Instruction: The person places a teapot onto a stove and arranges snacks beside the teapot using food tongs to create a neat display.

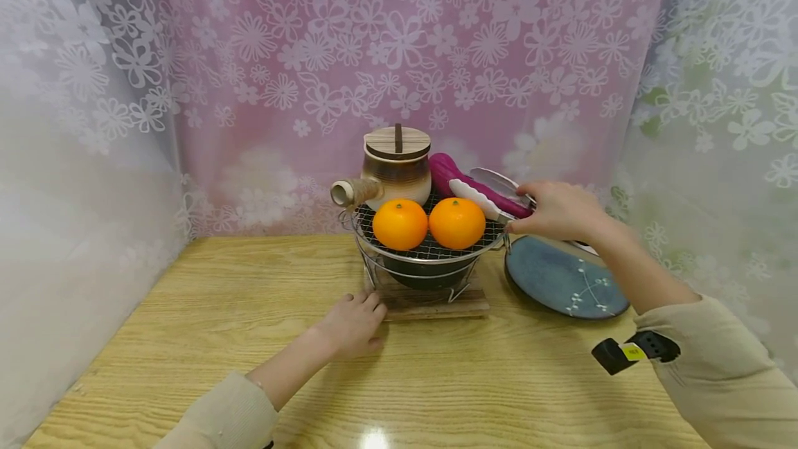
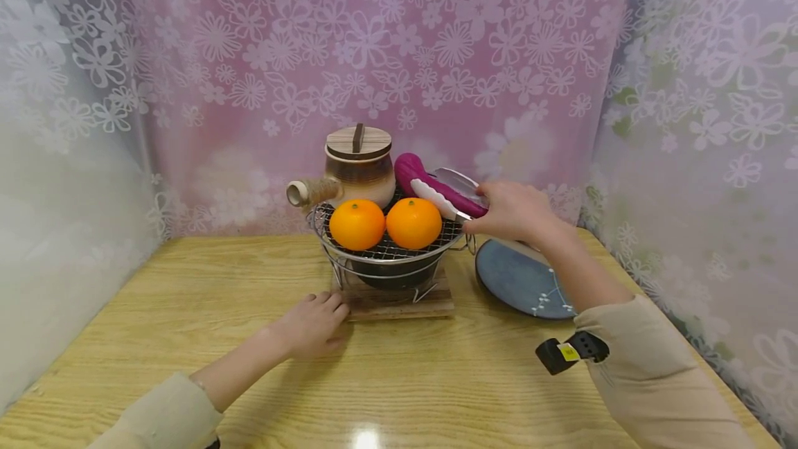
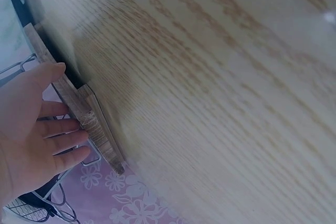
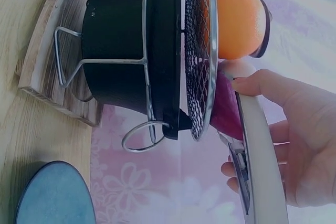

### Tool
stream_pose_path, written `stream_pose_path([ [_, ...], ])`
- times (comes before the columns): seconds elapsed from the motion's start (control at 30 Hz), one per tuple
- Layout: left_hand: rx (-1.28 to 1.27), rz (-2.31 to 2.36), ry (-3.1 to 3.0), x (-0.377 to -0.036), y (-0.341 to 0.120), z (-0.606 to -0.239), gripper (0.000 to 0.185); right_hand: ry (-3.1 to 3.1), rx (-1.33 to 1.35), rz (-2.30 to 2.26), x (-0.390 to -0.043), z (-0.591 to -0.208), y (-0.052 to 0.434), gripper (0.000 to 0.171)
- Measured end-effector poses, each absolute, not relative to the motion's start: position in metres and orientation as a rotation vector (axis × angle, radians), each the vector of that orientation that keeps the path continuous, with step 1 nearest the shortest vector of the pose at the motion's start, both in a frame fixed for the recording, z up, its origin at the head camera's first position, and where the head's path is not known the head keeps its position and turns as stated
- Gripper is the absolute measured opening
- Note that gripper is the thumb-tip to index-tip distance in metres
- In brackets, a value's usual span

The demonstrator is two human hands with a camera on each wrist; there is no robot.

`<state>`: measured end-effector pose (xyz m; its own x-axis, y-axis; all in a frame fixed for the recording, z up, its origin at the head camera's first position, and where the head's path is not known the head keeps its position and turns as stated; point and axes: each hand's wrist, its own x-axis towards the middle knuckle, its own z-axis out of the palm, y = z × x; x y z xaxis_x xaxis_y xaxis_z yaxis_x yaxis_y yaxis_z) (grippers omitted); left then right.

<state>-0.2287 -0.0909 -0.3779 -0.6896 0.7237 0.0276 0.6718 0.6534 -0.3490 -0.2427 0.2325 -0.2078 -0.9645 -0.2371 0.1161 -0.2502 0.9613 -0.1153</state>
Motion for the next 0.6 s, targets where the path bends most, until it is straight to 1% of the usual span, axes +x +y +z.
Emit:
stream_pose_path([
  [0.27,-1.152,0.471,-2.690,-0.230,-0.091,-0.379,0.050,-2.978,0.332,0.206,-0.236,-0.206,0.246,0.072],
  [0.6,-1.156,0.461,-2.685,-0.230,-0.091,-0.379,0.049,-2.961,0.263,0.275,-0.228,-0.208,0.266,0.079],
])
